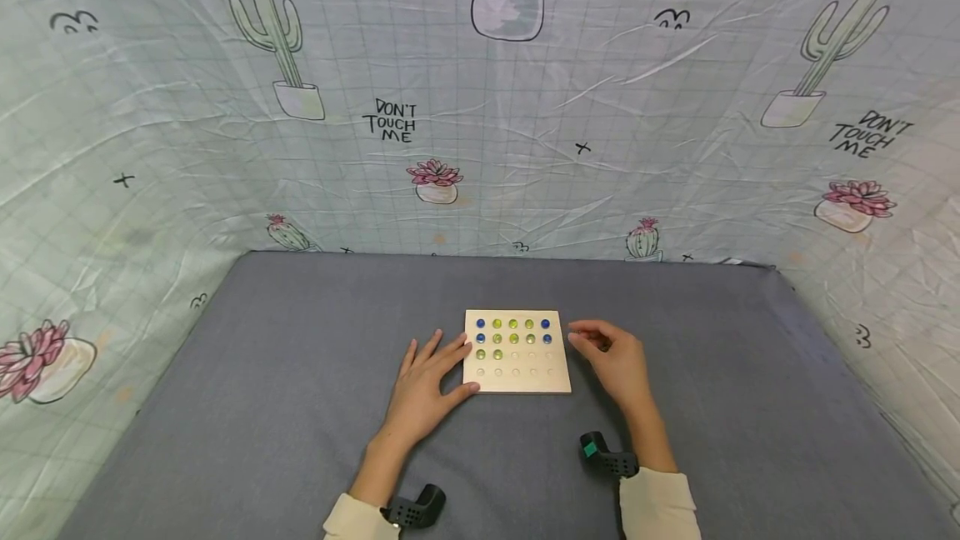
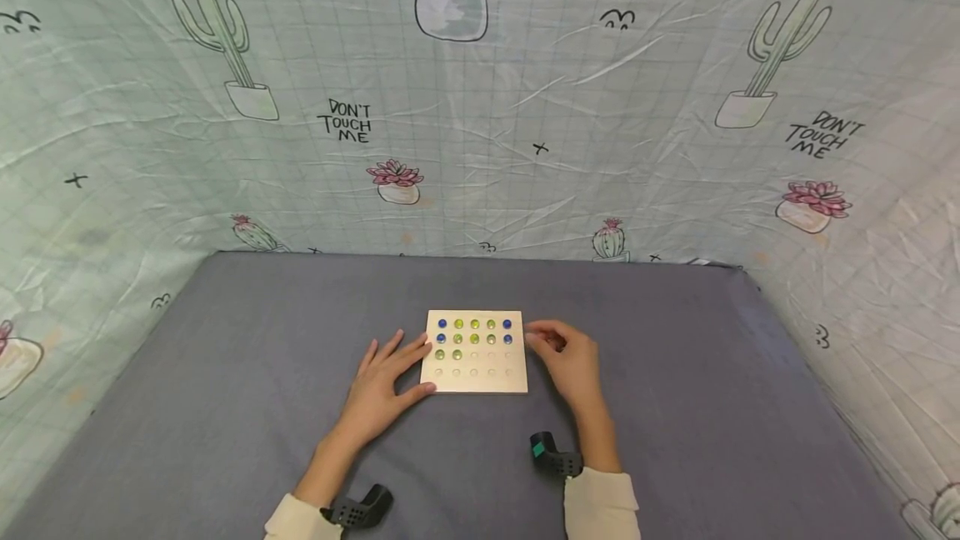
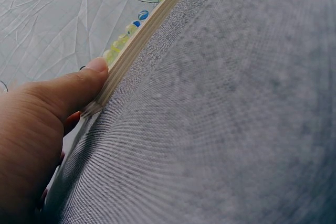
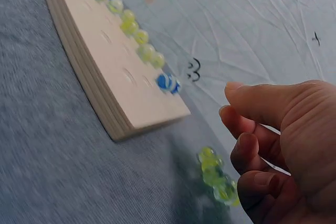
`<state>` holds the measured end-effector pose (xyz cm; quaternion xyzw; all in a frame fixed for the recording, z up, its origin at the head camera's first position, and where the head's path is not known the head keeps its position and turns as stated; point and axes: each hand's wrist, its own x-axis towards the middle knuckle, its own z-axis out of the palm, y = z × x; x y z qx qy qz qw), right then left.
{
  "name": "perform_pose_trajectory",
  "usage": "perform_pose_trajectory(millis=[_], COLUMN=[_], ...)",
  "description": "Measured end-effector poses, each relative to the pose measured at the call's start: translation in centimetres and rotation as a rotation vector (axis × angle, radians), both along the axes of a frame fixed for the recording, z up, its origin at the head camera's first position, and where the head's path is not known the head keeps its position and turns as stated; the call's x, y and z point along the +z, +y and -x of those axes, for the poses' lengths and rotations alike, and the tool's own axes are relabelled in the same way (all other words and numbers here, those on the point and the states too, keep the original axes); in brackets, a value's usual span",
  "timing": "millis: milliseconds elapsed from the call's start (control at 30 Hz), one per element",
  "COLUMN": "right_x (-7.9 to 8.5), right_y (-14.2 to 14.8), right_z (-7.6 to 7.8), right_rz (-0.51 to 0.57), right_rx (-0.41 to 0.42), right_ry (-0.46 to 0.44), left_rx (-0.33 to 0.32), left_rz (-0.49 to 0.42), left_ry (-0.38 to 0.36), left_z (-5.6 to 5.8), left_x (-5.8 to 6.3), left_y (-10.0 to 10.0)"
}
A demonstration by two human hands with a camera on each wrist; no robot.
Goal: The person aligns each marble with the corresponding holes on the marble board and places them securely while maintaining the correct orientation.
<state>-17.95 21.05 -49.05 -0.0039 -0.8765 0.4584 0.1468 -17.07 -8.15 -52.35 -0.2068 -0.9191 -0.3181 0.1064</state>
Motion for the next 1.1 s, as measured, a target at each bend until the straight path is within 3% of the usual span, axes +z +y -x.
perform_pose_trajectory(millis=[933, 1100], right_x=[-1.5, -1.8], right_y=[4.2, 4.3], right_z=[-0.7, -0.6], right_rz=[0.030, -0.026], right_rx=[-0.075, -0.077], right_ry=[0.014, -0.018], left_rx=[0.007, 0.003], left_rz=[0.001, -0.004], left_ry=[0.001, 0.004], left_z=[0.0, 0.0], left_x=[0.0, 0.0], left_y=[0.0, 0.0])
